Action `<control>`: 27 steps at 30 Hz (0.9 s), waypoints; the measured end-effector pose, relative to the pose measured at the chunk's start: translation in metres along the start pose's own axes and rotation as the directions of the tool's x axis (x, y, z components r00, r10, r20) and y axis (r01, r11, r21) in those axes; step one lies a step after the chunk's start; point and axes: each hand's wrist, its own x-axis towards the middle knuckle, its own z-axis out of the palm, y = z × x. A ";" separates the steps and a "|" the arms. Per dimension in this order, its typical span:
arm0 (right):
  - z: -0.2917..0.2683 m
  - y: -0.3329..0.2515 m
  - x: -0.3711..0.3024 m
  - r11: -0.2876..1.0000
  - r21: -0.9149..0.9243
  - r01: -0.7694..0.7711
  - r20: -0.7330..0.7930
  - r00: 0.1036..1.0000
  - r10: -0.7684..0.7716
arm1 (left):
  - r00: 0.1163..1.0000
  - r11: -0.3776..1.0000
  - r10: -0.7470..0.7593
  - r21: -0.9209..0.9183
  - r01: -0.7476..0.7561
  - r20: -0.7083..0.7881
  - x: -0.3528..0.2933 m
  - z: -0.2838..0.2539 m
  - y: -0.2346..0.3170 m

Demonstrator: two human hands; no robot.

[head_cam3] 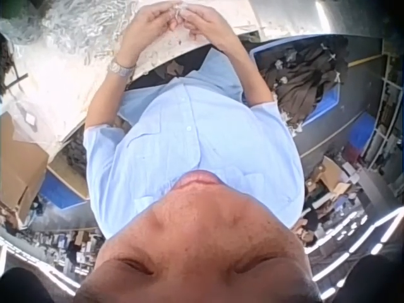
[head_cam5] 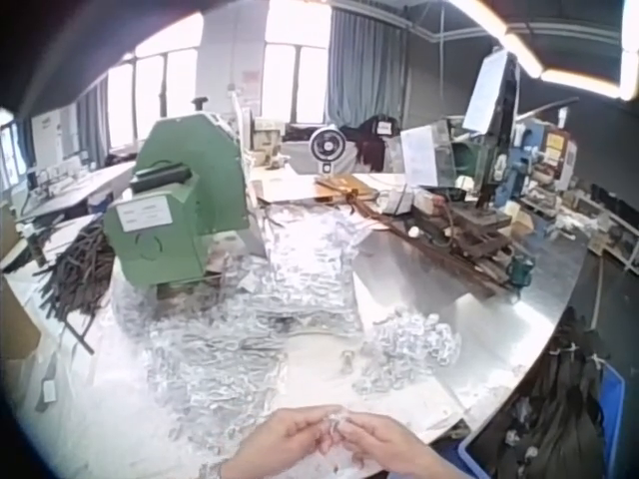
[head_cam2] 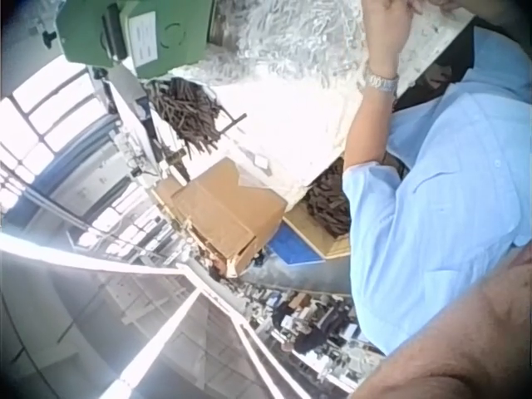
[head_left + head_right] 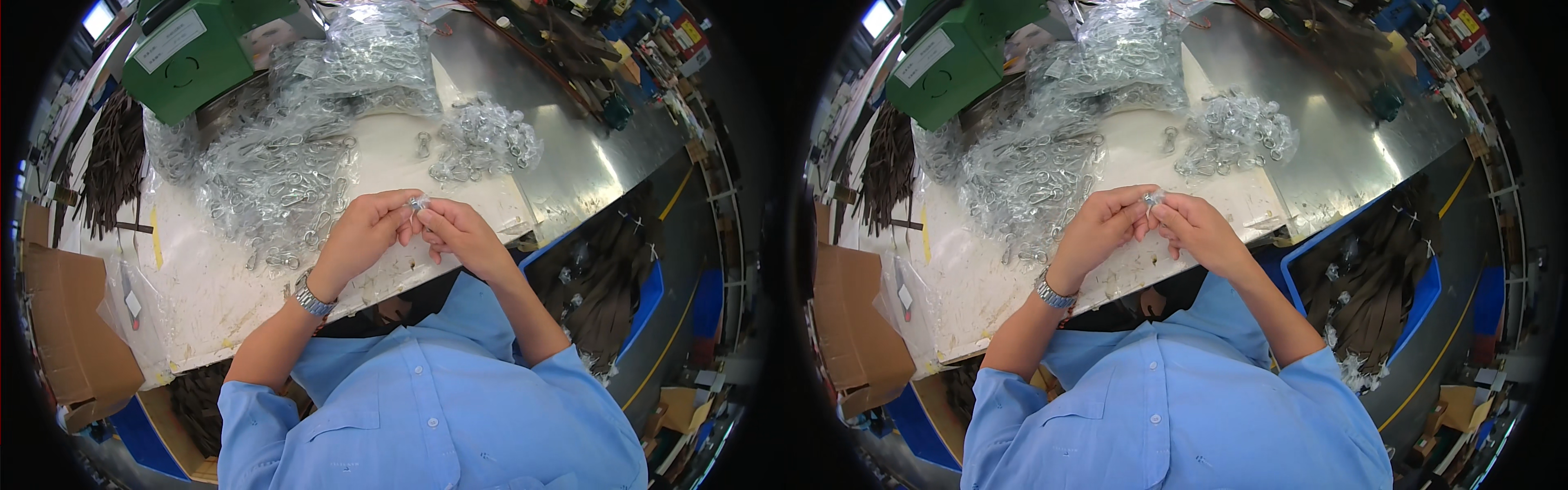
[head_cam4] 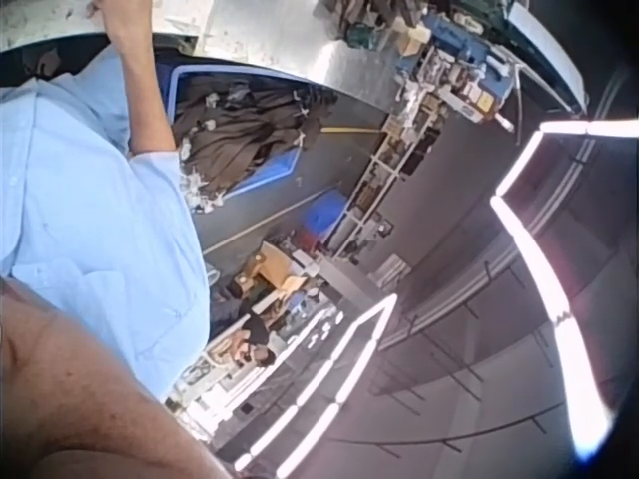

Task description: The recorder is inspecting and sorting small silver metal hardware components on a workbench in a factory setting.

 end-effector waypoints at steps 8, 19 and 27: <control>-0.052 -0.058 0.012 0.794 -0.607 0.020 -0.385 0.867 -0.316 | 0.988 0.975 0.000 0.221 0.035 -0.158 0.006 -0.032 0.017; 0.064 0.004 0.038 0.388 -0.854 0.345 0.125 0.862 -0.491 | 0.817 0.980 0.137 -0.046 -0.196 -0.560 0.005 -0.060 0.024; 0.050 0.006 0.044 0.451 -0.844 0.291 0.124 0.923 -0.365 | 0.829 0.968 0.107 -0.133 -0.213 -0.549 0.003 -0.058 0.024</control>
